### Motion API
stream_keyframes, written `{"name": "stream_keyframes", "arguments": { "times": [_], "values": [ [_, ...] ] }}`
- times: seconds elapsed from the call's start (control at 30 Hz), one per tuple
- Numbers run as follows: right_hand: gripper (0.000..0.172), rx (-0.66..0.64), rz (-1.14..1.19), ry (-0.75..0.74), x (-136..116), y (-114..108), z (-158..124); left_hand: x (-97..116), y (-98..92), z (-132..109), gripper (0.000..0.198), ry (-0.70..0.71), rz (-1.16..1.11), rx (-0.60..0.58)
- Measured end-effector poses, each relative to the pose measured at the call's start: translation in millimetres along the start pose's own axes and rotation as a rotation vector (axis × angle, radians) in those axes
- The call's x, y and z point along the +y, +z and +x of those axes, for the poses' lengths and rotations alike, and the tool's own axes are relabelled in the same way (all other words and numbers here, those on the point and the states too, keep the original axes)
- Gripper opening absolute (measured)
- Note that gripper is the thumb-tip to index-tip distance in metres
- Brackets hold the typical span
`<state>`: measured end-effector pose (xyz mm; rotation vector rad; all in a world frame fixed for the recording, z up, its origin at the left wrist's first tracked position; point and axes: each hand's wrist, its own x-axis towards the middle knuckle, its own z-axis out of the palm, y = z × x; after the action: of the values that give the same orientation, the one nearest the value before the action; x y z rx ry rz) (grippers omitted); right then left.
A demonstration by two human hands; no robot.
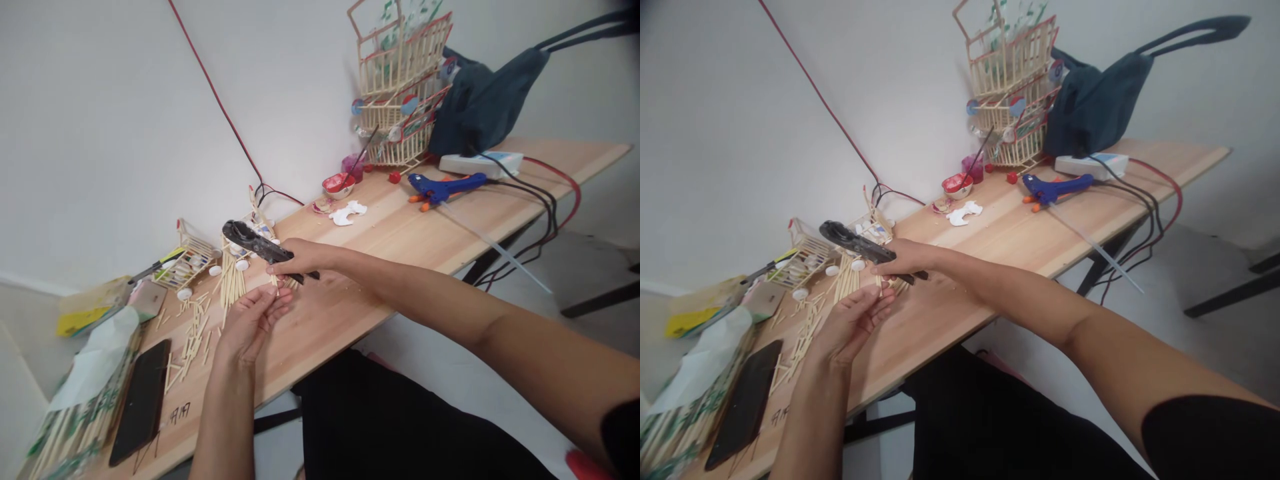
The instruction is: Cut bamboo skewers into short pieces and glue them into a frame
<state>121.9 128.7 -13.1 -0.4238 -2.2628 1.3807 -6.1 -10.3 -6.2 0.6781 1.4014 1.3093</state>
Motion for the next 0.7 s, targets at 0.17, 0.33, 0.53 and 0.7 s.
{"name": "stream_keyframes", "arguments": {
  "times": [0.17, 0.33, 0.53, 0.7],
  "values": [
    [0.032, 0.077, 0.001, 0.057, 0, 1, 3, -3, -9.3, 13, 0.029, 0.195, 0.334, 0.112],
    [0.024, 0.315, 0.212, 0.098, 4, -5, 9, -5, -7.5, 24, 0.022, 0.430, 0.897, 0.371],
    [0.021, 0.383, 0.498, 0.059, 7, -11, 13, -22, -2.5, 29, 0.026, 0.579, 1.170, 0.447],
    [0.020, 0.393, 0.521, 0.036, 7, -10, 11, -19, -6.4, 26, 0.026, 0.652, 1.097, 0.463]
  ]
}}
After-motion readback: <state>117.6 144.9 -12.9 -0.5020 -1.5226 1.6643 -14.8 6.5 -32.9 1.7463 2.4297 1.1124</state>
